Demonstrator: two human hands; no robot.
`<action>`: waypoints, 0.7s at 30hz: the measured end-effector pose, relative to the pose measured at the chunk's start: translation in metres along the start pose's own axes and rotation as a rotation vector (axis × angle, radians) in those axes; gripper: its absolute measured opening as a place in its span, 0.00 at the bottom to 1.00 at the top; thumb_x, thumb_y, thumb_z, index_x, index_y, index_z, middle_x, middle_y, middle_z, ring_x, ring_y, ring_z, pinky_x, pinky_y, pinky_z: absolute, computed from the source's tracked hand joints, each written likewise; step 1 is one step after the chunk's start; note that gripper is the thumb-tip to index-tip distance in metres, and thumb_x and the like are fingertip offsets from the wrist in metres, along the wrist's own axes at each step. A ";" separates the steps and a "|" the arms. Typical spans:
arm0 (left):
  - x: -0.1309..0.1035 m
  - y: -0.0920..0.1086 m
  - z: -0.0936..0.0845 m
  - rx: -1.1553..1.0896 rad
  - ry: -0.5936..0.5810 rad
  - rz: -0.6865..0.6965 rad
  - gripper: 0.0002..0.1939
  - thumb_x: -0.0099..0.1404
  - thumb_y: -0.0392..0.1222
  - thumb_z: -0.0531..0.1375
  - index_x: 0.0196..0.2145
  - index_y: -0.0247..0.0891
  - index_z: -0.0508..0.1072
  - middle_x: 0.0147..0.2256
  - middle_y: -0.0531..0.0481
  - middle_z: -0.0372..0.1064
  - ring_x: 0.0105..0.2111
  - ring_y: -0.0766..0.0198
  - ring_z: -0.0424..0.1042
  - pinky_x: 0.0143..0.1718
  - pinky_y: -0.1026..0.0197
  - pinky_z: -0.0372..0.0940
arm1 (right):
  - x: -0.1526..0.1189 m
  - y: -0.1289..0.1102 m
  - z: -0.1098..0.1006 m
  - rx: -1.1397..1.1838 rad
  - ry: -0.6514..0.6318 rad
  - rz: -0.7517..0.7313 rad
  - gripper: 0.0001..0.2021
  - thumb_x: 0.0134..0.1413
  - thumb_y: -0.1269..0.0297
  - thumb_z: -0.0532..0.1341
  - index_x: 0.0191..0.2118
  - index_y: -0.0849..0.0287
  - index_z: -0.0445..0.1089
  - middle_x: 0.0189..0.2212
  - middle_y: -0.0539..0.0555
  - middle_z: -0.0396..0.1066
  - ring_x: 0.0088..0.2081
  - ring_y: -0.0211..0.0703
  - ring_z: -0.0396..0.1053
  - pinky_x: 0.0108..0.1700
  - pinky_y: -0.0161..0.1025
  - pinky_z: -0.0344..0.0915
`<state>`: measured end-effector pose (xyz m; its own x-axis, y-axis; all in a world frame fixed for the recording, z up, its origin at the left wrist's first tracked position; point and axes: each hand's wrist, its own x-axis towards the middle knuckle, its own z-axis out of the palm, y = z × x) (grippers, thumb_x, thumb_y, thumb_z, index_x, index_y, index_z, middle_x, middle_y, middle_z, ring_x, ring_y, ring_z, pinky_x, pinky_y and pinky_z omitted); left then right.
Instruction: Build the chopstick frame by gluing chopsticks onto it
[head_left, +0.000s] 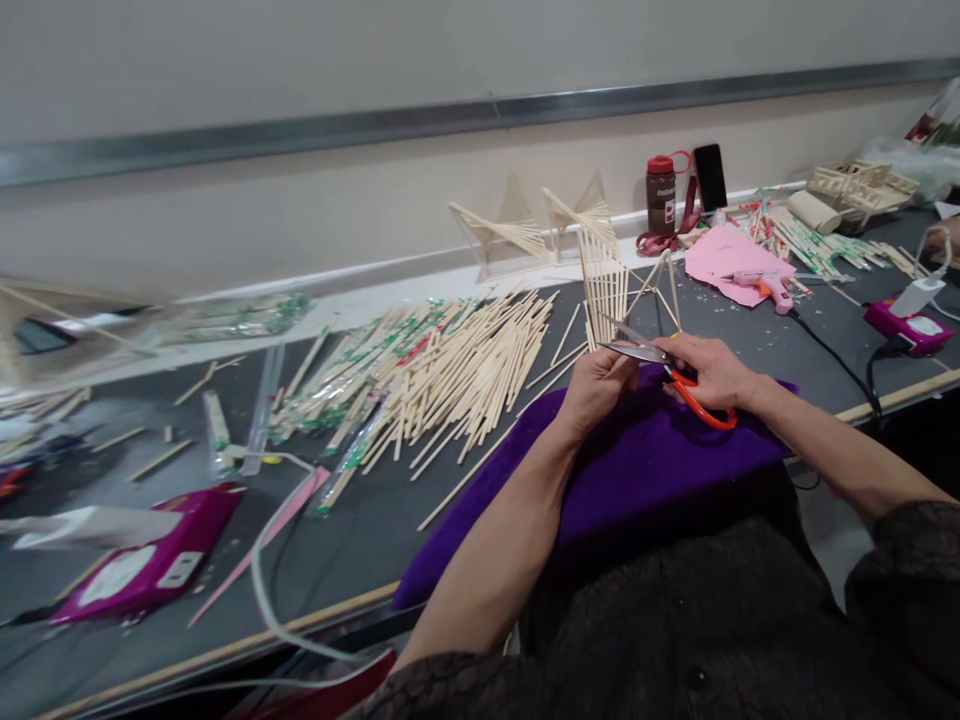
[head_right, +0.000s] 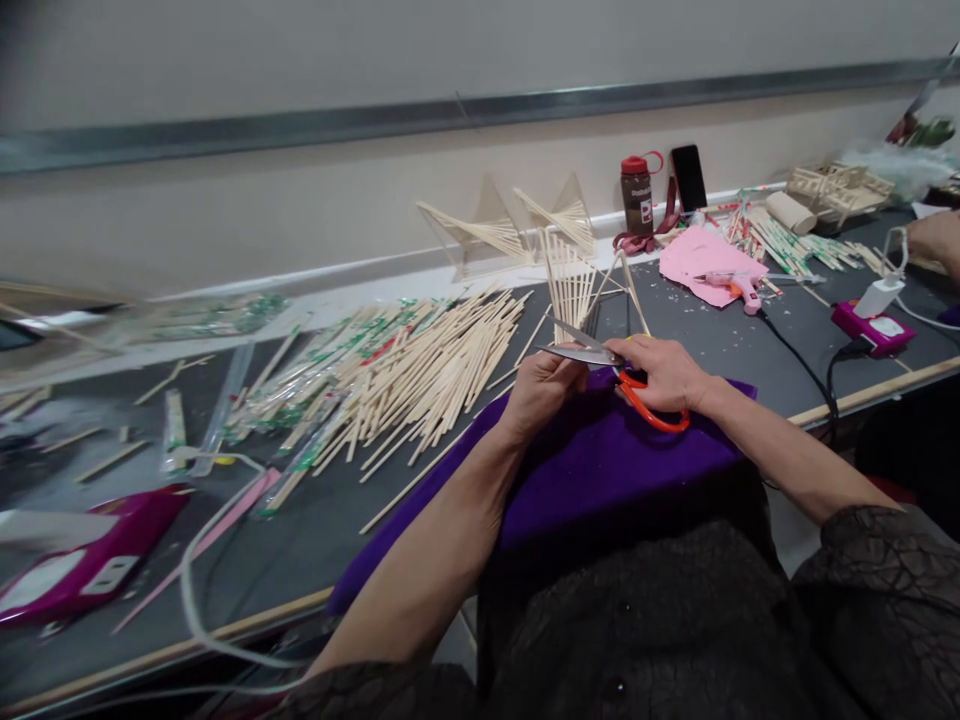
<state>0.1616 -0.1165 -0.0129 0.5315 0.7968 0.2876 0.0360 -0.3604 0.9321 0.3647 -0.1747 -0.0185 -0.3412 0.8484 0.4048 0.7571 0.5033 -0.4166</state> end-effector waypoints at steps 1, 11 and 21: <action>0.000 0.001 0.000 0.007 0.002 0.005 0.23 0.63 0.60 0.59 0.21 0.39 0.68 0.17 0.56 0.60 0.19 0.69 0.56 0.25 0.62 0.54 | 0.000 0.000 0.000 -0.007 0.001 0.004 0.26 0.51 0.62 0.61 0.57 0.56 0.65 0.41 0.56 0.72 0.35 0.43 0.67 0.41 0.42 0.65; 0.000 0.010 -0.003 0.061 0.010 0.020 0.23 0.63 0.56 0.59 0.18 0.40 0.66 0.17 0.55 0.59 0.19 0.68 0.55 0.24 0.62 0.55 | 0.000 -0.005 -0.002 -0.101 0.002 0.020 0.25 0.52 0.65 0.59 0.58 0.57 0.65 0.40 0.57 0.72 0.35 0.45 0.66 0.39 0.41 0.64; -0.001 0.018 -0.008 0.034 0.031 0.018 0.14 0.65 0.52 0.59 0.32 0.39 0.76 0.18 0.55 0.64 0.20 0.68 0.60 0.22 0.65 0.54 | 0.000 0.001 0.000 -0.106 0.260 0.077 0.22 0.55 0.63 0.54 0.54 0.62 0.70 0.39 0.58 0.77 0.34 0.44 0.72 0.39 0.38 0.66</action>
<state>0.1551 -0.1203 0.0054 0.5063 0.8041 0.3117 0.0551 -0.3908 0.9188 0.3661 -0.1743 -0.0189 -0.1365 0.8056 0.5765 0.8339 0.4076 -0.3722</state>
